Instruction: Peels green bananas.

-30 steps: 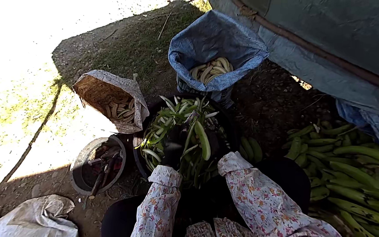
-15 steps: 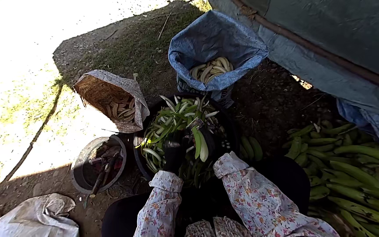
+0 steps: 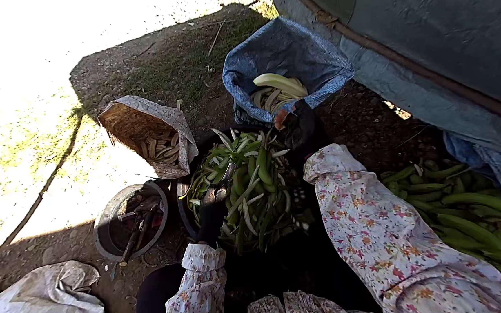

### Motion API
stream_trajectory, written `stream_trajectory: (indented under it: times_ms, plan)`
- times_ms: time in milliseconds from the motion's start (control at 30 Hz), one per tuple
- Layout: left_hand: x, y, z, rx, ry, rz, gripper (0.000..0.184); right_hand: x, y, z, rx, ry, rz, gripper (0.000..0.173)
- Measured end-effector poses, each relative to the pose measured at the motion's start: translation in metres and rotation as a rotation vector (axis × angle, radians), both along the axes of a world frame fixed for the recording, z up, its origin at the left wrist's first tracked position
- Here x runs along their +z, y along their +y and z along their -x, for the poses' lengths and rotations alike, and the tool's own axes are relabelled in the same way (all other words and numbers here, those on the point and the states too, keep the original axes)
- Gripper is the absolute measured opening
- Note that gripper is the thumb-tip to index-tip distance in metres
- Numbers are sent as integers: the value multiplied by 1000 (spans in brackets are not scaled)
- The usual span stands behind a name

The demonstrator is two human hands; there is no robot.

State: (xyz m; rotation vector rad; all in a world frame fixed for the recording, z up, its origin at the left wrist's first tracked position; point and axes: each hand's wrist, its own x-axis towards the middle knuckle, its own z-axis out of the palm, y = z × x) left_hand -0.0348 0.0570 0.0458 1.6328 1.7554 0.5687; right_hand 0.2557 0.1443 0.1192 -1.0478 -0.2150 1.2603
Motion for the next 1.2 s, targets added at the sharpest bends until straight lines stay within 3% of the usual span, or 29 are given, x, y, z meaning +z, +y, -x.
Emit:
stream_trajectory:
  times_ms: [100,167,300,400,567,633,667,733,767,833,900,967,1067,1100,1200]
  plan:
    - [2,-6,-1,44,-68,26,42,-35,-4,16,303,-707,275,47]
    - [-6,-8,0,53,-98,29,41,-71,-4,37,389,-1089,447,52]
    - [-23,-8,2,38,-182,76,46,-105,2,66,635,-1226,710,77]
    - [-26,-9,0,25,-216,138,50,-125,10,69,637,-1149,747,80]
    - [-23,-12,-7,-13,-218,150,49,-106,-13,35,660,-982,524,48]
    - [-20,-12,-13,-72,-192,119,51,-108,-37,22,458,-749,314,39]
    - [-19,-12,-16,-101,-187,112,51,-101,-47,24,337,-525,223,34]
    - [-15,-13,-26,-150,-221,136,49,-53,-62,38,177,-117,319,31]
    - [-13,-14,-32,-176,-228,136,48,-41,-69,43,154,-37,363,30]
    - [-6,-16,-43,-261,-188,139,47,-73,-84,32,287,102,159,39]
    - [0,-21,-49,-371,-125,143,51,-99,-93,31,319,119,44,41]
    - [5,-29,-50,-472,-50,132,52,-115,-94,36,286,72,103,38]
    - [10,-41,-46,-539,27,92,52,-198,-78,23,354,187,-35,41]
    - [11,-44,-44,-545,35,87,51,-198,-78,23,366,213,-25,42]
    - [14,-50,-38,-541,27,85,51,-127,-90,39,323,202,178,49]
